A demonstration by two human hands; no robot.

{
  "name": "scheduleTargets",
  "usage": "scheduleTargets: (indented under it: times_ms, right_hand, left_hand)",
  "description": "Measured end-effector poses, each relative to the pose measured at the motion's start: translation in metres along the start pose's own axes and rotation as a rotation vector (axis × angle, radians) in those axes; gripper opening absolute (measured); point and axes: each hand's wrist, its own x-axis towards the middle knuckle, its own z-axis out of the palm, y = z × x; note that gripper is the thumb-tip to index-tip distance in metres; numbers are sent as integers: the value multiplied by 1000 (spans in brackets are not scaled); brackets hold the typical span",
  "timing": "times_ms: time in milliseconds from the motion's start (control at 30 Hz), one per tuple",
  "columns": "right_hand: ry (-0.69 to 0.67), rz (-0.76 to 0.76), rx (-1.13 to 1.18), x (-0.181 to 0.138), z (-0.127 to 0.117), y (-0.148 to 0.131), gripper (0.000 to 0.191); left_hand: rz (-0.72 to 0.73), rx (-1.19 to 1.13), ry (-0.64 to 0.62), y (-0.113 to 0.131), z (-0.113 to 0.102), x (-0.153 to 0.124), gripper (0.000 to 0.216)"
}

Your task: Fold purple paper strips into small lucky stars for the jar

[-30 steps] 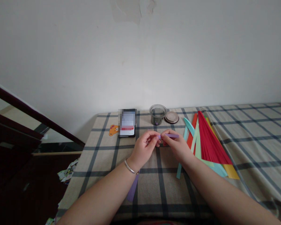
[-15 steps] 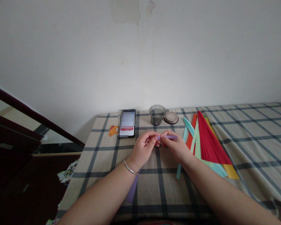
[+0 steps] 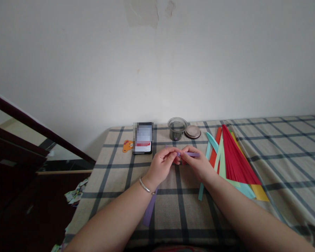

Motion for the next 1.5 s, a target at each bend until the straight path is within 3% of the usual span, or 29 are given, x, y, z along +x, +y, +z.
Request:
scheduleTargets:
  times_ms: [267, 700, 967, 1500]
  right_hand:
    - [-65, -13, 56, -1, 0, 5, 22]
    - [4, 28, 20, 1, 1, 1, 23]
    - [57, -10, -114, 0, 1, -3, 21]
    - [56, -55, -60, 1, 1, 0, 23]
  left_hand:
    - [-12, 9, -50, -5, -2, 0, 22]
    - [163, 200, -31, 4, -1, -4, 22]
    - [133, 247, 7, 0, -1, -5, 23]
    - [37, 69, 42, 2, 1, -3, 21]
